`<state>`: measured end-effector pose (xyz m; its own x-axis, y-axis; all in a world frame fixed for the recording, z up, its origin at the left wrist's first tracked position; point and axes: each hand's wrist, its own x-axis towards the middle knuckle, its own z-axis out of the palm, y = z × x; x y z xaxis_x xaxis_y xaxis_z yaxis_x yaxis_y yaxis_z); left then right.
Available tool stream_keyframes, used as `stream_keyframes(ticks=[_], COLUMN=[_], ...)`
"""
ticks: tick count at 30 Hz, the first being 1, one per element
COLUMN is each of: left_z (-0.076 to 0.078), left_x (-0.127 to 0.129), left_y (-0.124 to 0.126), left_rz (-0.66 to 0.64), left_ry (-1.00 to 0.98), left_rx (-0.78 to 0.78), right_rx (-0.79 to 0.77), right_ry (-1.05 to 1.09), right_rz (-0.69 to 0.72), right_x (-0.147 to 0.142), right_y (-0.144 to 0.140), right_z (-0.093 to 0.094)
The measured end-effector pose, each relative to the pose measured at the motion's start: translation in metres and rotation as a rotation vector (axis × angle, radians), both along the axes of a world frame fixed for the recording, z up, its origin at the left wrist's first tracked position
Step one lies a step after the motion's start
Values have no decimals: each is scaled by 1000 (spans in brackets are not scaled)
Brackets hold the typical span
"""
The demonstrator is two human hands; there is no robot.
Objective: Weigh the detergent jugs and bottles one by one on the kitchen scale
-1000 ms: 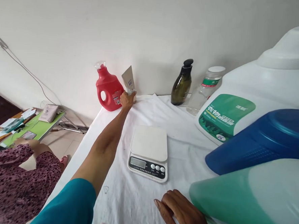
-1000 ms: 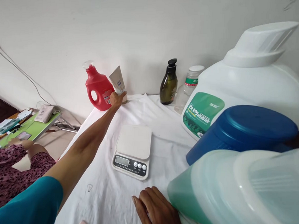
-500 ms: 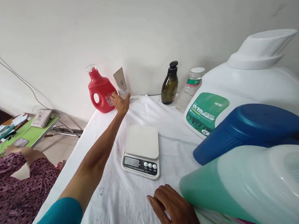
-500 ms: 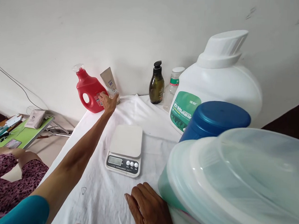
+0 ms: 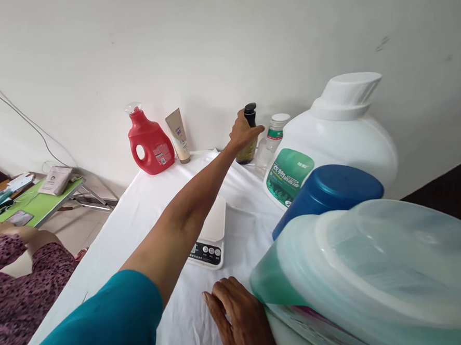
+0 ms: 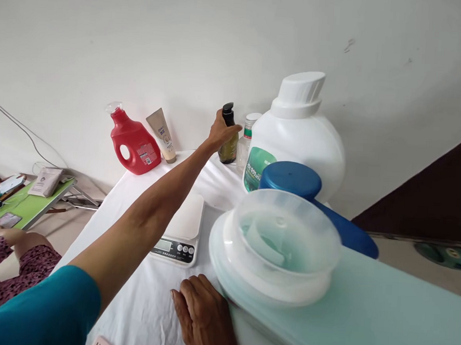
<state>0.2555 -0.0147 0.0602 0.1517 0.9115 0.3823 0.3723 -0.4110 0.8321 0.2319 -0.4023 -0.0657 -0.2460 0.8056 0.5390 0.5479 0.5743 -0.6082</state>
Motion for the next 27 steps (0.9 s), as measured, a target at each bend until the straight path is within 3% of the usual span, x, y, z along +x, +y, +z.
stream_keyframes(ticks=[3, 13, 15, 19, 22, 24, 27], left_z=[-3, 4, 18, 62, 86, 88, 75], left_x=[3, -35, -54, -103, -136, -154, -173], left_y=[1, -43, -56, -98, -141, -168, -196], left_rz=[53, 155, 100, -108, -200, -239, -283], left_ry=[-32, -73, -106, -70, -13, -19, -48], left_rx=[-124, 4, 71, 206, 172, 107, 20], right_rx=[-11, -49, -35, -7, -3, 1, 10], right_ry=[-16, -11, 11, 25, 26, 15, -4], right_rz=[-7, -3, -2, 7, 12, 10, 12], right_x=[0, 1, 1, 1, 2, 2, 2], right_y=[-1, -1, -1, 0, 1, 1, 1], right_z=[1, 1, -1, -2, 0, 3, 5])
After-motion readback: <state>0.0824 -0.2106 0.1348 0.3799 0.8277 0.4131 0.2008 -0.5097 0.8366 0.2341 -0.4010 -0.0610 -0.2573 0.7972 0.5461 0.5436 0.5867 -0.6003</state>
